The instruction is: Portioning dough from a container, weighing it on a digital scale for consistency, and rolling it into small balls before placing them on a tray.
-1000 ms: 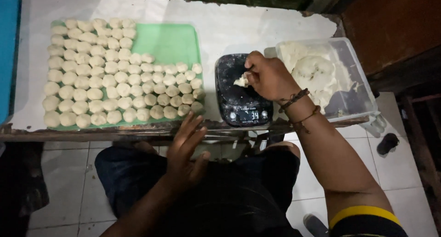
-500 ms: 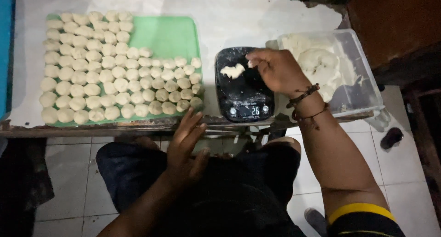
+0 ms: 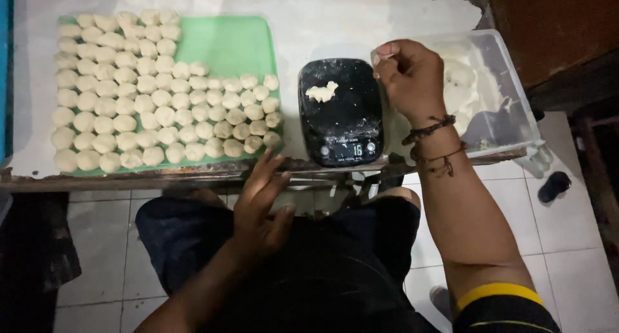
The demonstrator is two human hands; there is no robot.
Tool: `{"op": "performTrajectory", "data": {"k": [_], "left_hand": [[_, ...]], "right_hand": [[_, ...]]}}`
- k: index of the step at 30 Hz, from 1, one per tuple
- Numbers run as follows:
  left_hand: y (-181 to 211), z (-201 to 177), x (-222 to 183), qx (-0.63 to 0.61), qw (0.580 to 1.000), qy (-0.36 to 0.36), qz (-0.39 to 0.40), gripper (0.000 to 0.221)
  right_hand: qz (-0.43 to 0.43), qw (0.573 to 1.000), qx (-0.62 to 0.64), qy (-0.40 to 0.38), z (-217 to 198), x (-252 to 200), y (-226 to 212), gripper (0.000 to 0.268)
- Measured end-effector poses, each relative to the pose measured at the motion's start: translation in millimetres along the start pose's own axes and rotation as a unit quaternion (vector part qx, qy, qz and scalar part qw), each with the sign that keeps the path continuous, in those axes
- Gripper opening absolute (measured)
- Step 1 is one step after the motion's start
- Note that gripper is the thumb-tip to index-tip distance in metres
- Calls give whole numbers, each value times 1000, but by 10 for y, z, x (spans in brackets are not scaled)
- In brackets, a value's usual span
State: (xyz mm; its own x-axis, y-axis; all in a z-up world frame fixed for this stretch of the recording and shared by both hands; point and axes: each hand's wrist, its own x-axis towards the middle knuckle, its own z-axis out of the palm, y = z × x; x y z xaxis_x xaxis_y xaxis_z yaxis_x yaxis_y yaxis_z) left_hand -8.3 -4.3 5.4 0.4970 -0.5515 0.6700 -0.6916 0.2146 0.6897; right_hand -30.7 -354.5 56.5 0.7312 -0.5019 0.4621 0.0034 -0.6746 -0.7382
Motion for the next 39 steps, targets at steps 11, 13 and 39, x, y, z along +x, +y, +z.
{"op": "performTrajectory", "data": {"k": [11, 13, 39], "left_hand": [[-27, -22, -20, 27, 1000, -16, -2, 41], [-2, -31, -6, 16, 1000, -12, -3, 40], [-13, 174, 491, -219, 838, 240, -438, 41]], "right_hand": [[46, 998, -11, -41, 69, -8, -71, 19], [43, 997, -22, -52, 74, -23, -154, 20], [-226, 961, 13, -162, 1008, -1327, -1393, 22]]}}
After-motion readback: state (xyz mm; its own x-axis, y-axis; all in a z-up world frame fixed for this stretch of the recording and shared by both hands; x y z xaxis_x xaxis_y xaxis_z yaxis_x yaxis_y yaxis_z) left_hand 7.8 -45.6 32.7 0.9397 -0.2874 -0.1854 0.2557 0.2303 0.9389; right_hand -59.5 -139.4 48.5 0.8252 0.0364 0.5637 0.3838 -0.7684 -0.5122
